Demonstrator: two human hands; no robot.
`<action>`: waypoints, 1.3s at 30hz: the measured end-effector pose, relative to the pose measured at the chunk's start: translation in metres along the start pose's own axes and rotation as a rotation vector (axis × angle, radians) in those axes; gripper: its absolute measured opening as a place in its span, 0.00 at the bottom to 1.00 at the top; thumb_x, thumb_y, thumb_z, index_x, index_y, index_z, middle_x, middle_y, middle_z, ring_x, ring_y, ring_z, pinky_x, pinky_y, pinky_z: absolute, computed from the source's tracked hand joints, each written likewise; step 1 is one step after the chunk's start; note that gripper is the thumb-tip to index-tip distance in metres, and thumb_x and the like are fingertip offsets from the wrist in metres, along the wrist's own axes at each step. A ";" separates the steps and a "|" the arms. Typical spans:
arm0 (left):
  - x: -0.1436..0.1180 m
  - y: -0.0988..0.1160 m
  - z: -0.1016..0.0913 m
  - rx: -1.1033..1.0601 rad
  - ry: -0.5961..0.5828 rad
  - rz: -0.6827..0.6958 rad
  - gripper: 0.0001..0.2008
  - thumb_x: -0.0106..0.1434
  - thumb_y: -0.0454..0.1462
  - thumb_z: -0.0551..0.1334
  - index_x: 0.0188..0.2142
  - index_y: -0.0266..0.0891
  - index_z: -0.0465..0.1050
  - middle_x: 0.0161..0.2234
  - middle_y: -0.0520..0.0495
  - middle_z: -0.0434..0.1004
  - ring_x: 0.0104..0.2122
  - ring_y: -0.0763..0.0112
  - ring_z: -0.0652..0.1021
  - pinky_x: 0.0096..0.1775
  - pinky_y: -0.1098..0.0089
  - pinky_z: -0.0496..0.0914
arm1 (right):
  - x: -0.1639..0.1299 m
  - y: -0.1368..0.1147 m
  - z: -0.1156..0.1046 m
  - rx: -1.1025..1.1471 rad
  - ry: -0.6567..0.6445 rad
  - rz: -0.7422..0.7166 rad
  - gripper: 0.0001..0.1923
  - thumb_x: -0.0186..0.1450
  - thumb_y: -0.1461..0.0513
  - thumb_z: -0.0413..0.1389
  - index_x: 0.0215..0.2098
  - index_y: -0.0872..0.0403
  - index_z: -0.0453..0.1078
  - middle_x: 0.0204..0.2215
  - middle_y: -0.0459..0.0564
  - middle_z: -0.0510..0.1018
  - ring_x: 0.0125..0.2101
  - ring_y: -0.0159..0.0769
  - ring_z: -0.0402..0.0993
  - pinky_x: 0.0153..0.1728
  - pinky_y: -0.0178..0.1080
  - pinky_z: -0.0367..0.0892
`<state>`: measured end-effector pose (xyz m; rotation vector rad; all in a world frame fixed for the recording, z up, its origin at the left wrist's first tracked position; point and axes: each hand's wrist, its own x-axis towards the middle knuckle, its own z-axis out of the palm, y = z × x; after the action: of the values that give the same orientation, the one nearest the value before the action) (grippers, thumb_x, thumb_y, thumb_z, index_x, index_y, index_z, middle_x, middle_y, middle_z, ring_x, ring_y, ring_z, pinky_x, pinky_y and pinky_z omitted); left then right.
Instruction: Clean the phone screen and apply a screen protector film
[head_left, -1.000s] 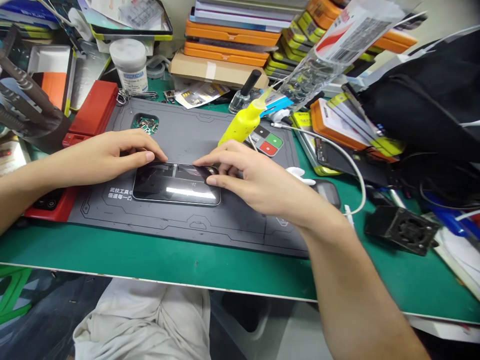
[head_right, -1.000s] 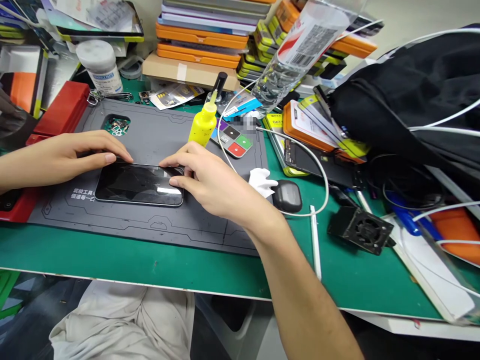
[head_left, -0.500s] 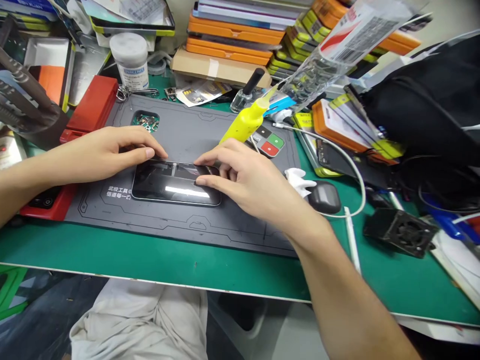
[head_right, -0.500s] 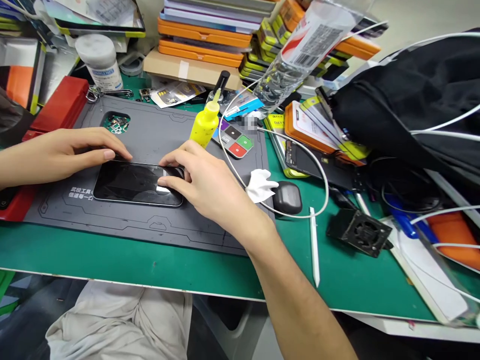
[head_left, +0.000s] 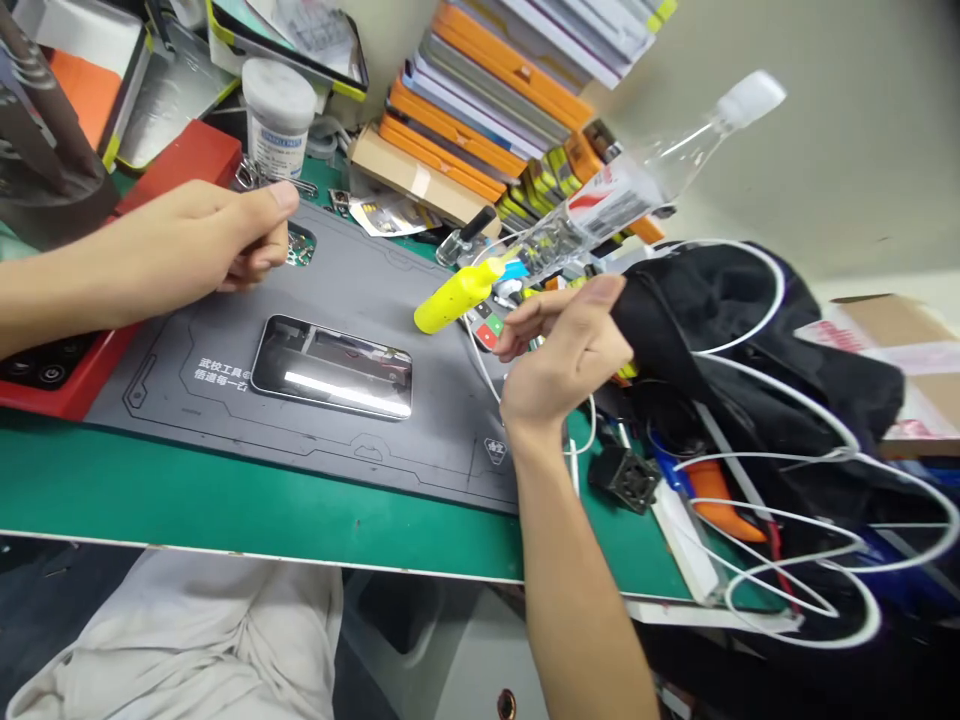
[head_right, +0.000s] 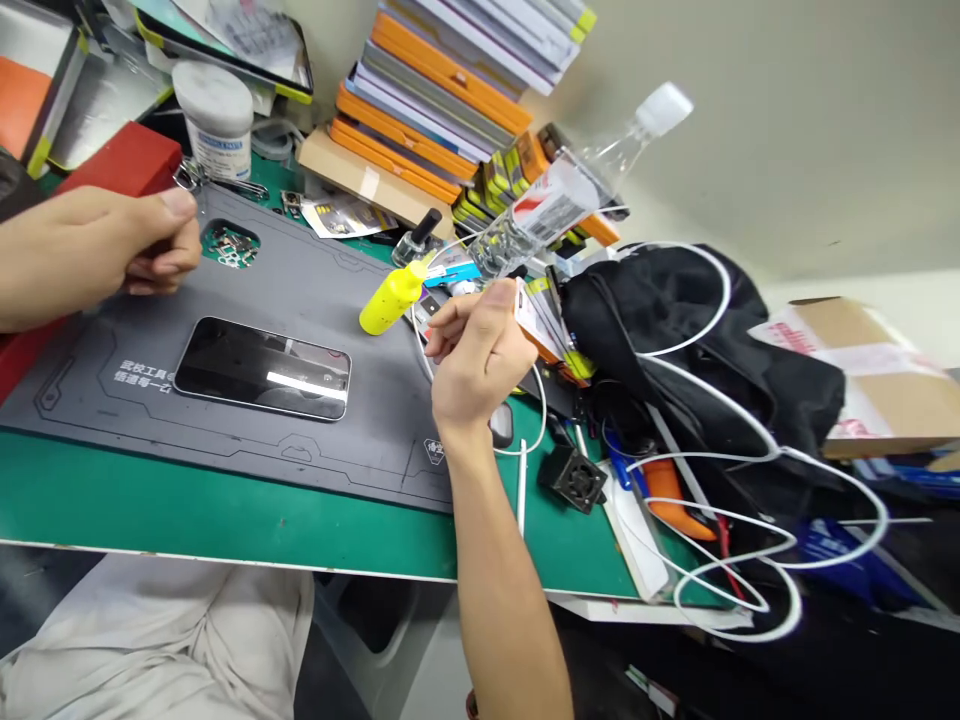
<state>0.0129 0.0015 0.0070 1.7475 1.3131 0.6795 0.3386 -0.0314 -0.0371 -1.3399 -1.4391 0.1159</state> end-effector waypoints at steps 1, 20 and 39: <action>0.000 -0.001 0.000 -0.020 -0.015 0.015 0.32 0.85 0.62 0.52 0.32 0.41 0.61 0.27 0.50 0.60 0.33 0.67 0.64 0.44 0.59 0.62 | 0.002 0.002 0.004 0.014 -0.001 0.024 0.30 0.87 0.45 0.43 0.34 0.47 0.73 0.23 0.50 0.73 0.22 0.41 0.71 0.28 0.45 0.66; 0.009 -0.015 0.001 -0.133 -0.030 0.118 0.37 0.79 0.70 0.50 0.27 0.45 0.59 0.25 0.48 0.56 0.27 0.63 0.61 0.38 0.58 0.60 | -0.100 0.028 -0.093 -0.505 -0.220 -0.156 0.16 0.83 0.49 0.63 0.52 0.50 0.87 0.48 0.59 0.88 0.51 0.56 0.86 0.58 0.62 0.79; 0.014 -0.020 -0.005 -0.157 -0.051 0.116 0.33 0.82 0.60 0.51 0.26 0.42 0.60 0.23 0.48 0.56 0.24 0.68 0.60 0.30 0.65 0.57 | -0.075 0.008 -0.060 -0.402 -0.183 -0.260 0.13 0.85 0.57 0.60 0.51 0.51 0.87 0.46 0.54 0.93 0.47 0.46 0.91 0.52 0.47 0.83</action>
<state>0.0032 0.0187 -0.0089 1.7107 1.1006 0.7768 0.3679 -0.1181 -0.0657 -1.4741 -1.8479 -0.2397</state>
